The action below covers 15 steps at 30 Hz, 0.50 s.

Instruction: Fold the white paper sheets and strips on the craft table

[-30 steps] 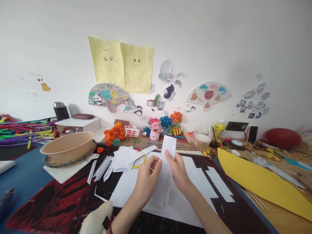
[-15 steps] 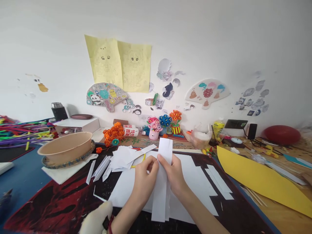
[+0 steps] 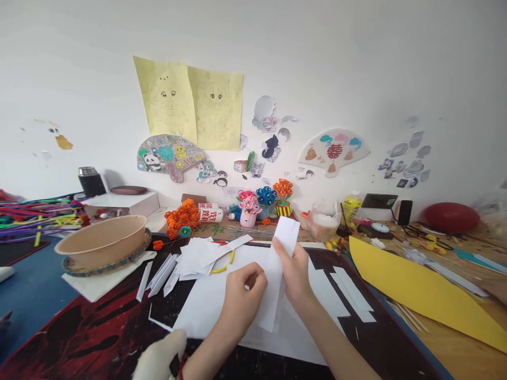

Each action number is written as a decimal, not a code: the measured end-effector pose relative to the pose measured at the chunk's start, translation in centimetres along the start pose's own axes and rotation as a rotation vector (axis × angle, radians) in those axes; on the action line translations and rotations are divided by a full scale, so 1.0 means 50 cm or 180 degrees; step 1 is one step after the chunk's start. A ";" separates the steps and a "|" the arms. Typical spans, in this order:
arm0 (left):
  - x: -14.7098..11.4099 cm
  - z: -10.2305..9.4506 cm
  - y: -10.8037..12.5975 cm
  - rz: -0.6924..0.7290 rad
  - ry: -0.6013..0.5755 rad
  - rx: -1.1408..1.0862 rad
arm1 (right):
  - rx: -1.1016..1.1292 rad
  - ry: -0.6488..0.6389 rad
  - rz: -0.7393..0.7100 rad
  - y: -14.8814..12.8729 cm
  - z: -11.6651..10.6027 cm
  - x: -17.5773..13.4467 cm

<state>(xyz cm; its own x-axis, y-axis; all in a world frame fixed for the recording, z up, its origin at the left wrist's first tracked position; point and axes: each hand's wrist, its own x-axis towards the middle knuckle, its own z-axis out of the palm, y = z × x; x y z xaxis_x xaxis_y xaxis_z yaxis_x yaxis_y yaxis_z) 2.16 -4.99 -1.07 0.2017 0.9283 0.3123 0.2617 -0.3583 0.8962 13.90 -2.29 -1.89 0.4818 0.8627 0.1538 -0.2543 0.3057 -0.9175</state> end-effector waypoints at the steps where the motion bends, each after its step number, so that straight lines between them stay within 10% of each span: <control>1: -0.002 0.002 0.003 0.0033 -0.0070 0.0008 | 0.0050 0.0128 -0.0041 -0.003 -0.007 0.011; 9: -0.027 0.005 0.014 0.0567 -0.0347 0.0070 | 0.0384 0.1231 -0.0035 -0.025 -0.088 0.105; 15: -0.018 -0.017 0.005 0.1417 0.0302 0.0776 | 0.0066 0.0417 0.0357 -0.010 -0.072 0.065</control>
<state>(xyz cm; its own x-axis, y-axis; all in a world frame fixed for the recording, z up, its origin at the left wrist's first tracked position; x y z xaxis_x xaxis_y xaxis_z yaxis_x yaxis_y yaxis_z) 1.26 -5.80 -0.88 0.2602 0.6814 0.6841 0.3846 -0.7230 0.5739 18.60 -1.12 -2.26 0.5542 0.8324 0.0005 -0.3293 0.2198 -0.9183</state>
